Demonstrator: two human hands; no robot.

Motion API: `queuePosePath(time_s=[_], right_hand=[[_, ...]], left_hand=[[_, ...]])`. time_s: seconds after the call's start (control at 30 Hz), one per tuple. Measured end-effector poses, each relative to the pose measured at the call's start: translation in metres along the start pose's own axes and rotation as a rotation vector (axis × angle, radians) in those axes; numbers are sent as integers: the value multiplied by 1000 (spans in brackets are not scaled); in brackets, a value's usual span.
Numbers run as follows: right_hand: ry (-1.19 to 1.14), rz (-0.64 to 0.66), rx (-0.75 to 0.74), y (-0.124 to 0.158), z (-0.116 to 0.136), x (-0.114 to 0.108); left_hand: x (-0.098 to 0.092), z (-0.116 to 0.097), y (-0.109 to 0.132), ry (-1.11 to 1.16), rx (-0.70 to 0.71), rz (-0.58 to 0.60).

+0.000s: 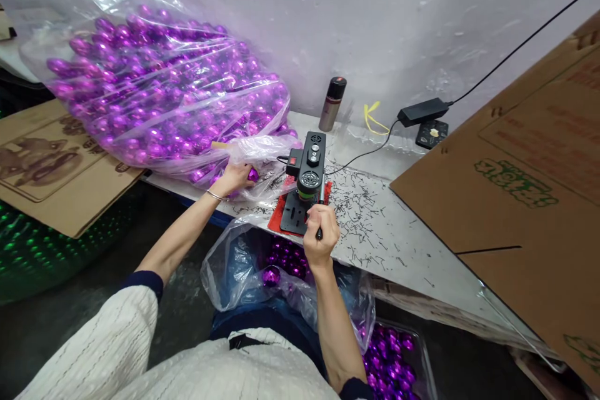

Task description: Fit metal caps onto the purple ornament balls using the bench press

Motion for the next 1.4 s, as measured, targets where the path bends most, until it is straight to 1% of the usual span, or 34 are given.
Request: queuePosePath(time_s=[0.07,0.1,0.13,0.2,0.27,0.33,0.4,0.47,0.53,0.6,0.7,0.77,0.97,1.1,1.2,1.27,1.4], right_hand=[[8,5,-5,-1,1,0],[12,5,-5,-1,0,0],[12,4,-7,-1,0,0],[3,-1,-20,-2,1,0],[-8,-4,-33,-3,2,0],[-8,-2,-33,-5,3,0],[-5,6,-34,-8,5,0],[-5,15,-44,-10,7,0],[-6,20,-53,-11,8,0],[-2,23,-55,-11,8,0],[13,29,-60,-12,9,0],[25,25,-57,-16,11,0],[86,24,34,-34,17,6],[61,18,42,-38,20,7],[49,25,49,-36,19,5],[40,29,40,-34,18,4],[33,27,19,-30,17,3]], left_hand=[[-5,-3,5,80,-31,49],[-8,-6,11,164,-60,60],[-10,-10,18,288,-109,62],[-10,-19,37,622,-257,64],[0,-32,60,971,-442,97],[14,-45,83,1231,-605,118],[28,-56,102,1369,-731,105],[42,-65,115,1441,-819,102],[53,-73,123,1482,-864,114],[62,-78,125,1482,-877,96],[72,-80,125,1381,-881,-3],[76,-83,123,1293,-840,-47],[81,-102,118,1101,-522,-72],[87,-108,121,990,-411,-114],[89,-113,125,872,-326,-107],[89,-115,127,805,-266,-102],[88,-118,131,668,-154,-130]])
Point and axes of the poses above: each hand's wrist, its own y-axis away from the middle knuckle, its own x-axis out of the palm, z = x × y, the point moved 6 cm from there along -y, towards the middle knuckle, and after that the axes turned 13 degrees about -z, right-handed, at the moved point
